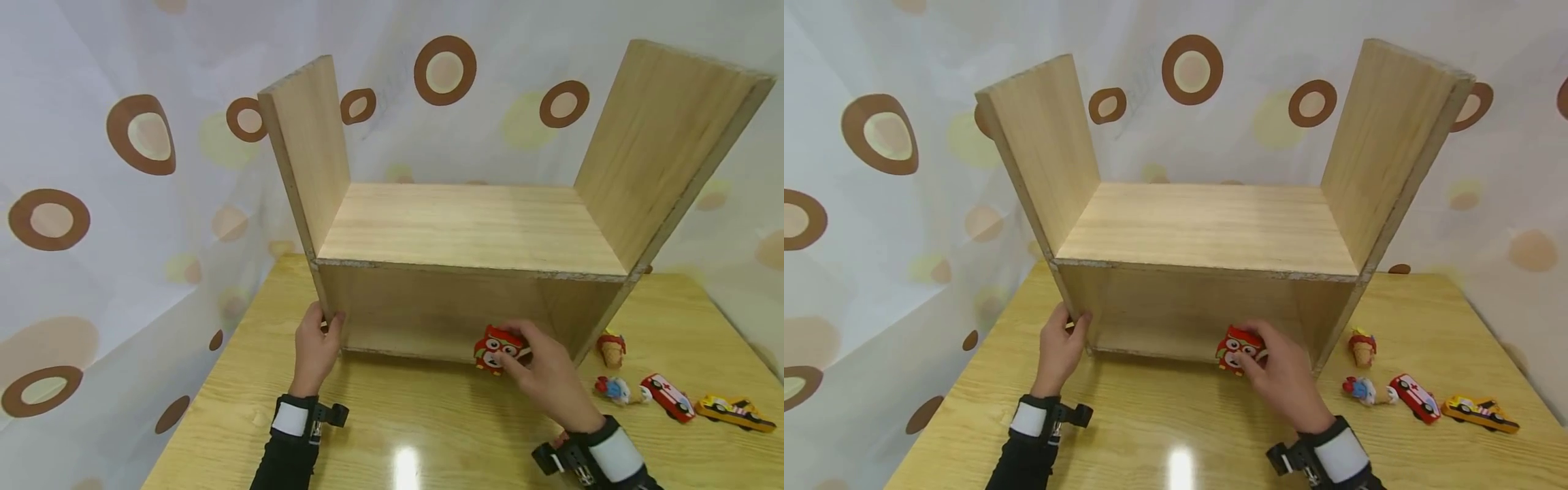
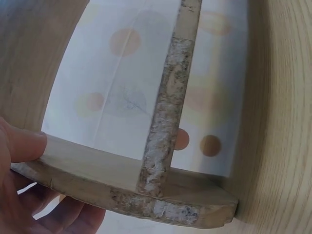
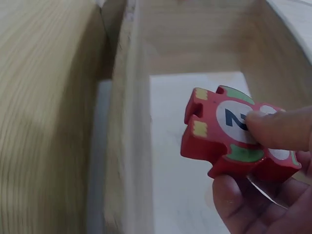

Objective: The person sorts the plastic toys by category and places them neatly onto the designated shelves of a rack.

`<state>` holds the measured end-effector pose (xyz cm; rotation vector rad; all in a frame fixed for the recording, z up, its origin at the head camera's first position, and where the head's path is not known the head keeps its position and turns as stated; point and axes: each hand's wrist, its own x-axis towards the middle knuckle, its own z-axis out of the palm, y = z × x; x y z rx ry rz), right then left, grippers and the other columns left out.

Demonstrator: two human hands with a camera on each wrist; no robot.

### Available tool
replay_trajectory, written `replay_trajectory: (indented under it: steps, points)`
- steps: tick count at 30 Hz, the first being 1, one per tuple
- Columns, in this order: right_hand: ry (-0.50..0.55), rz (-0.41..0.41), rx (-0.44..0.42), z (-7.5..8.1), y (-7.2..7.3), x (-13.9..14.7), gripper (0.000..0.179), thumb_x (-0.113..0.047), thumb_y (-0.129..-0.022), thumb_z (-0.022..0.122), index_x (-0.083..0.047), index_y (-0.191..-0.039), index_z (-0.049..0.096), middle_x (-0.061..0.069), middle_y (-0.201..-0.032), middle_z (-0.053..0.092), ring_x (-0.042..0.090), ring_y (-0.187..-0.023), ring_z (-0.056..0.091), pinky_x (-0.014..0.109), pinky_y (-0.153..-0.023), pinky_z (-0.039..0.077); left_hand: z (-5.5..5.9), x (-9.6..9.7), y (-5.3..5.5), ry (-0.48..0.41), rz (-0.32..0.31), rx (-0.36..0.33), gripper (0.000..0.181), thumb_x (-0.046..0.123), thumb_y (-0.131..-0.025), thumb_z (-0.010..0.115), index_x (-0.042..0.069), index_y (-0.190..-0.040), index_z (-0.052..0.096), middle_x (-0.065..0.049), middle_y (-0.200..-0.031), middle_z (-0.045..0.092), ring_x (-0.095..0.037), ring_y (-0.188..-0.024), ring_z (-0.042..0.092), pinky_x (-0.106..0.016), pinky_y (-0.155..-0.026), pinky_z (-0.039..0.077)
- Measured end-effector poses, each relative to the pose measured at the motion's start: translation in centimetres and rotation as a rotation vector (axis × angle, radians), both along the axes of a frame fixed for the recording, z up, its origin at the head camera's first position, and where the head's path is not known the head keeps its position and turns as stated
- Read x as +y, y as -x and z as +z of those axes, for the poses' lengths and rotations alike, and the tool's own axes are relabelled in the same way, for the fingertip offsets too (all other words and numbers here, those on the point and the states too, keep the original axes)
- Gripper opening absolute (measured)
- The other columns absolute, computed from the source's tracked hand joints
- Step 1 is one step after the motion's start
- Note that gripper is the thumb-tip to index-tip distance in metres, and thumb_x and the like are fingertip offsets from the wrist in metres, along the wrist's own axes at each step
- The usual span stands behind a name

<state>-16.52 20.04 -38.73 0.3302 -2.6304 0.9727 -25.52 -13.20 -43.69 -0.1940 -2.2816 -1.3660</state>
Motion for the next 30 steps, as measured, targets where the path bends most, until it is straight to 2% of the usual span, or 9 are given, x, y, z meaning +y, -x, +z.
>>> replay_trajectory:
  steps: [6,12,21,26,30]
  points:
    - [0.115,0.083,-0.011,-0.8,3.1,-4.6,0.041,-0.005,-0.09,0.071,-0.002,-0.128,0.057,0.018,-0.113,0.068,0.021,-0.086,0.067,0.026,-0.068,0.055,-0.1,-0.1,0.0,-0.004,0.019,0.0,0.026,0.011,-0.097,0.061,-0.002,-0.119,0.062,-0.021,-0.114,0.066,-0.035,-0.104,0.068,-0.049,-0.078,0.058]
    - [0.152,0.099,0.01,-1.4,5.5,-9.2,0.039,-0.004,-0.088,0.071,-0.005,-0.125,0.061,0.015,-0.115,0.067,0.021,-0.086,0.066,0.029,-0.071,0.055,-0.1,0.0,-0.1,-0.018,0.02,0.004,0.024,0.011,-0.096,0.061,-0.003,-0.116,0.063,-0.022,-0.112,0.066,-0.035,-0.102,0.068,-0.049,-0.077,0.059]
    - [0.224,0.093,-0.005,-2.7,7.2,-14.8,0.037,-0.009,-0.09,0.071,-0.004,-0.125,0.06,0.015,-0.113,0.069,0.016,-0.076,0.063,0.024,-0.064,0.05,-0.6,-0.2,0.0,-0.021,0.025,0.033,0.025,0.011,-0.097,0.06,-0.001,-0.119,0.064,-0.019,-0.111,0.067,-0.033,-0.1,0.068,-0.045,-0.076,0.058]
    - [0.246,0.088,0.002,-3.8,7.5,-16.3,0.031,-0.007,-0.089,0.07,-0.003,-0.119,0.063,0.017,-0.111,0.07,0.016,-0.074,0.063,0.022,-0.063,0.049,-0.7,-0.2,-0.2,-0.005,0.018,0.025,0.025,0.009,-0.097,0.061,-0.001,-0.12,0.064,-0.019,-0.111,0.067,-0.033,-0.1,0.068,-0.045,-0.076,0.058]
    - [0.245,0.086,0.036,-4.1,8.0,-16.9,0.029,-0.005,-0.088,0.071,-0.002,-0.117,0.064,0.017,-0.111,0.07,0.019,-0.078,0.065,0.024,-0.066,0.052,-0.6,0.0,0.0,0.0,0.01,0.046,0.024,0.009,-0.096,0.062,0.0,-0.118,0.065,-0.018,-0.109,0.067,-0.032,-0.099,0.068,-0.044,-0.075,0.058]
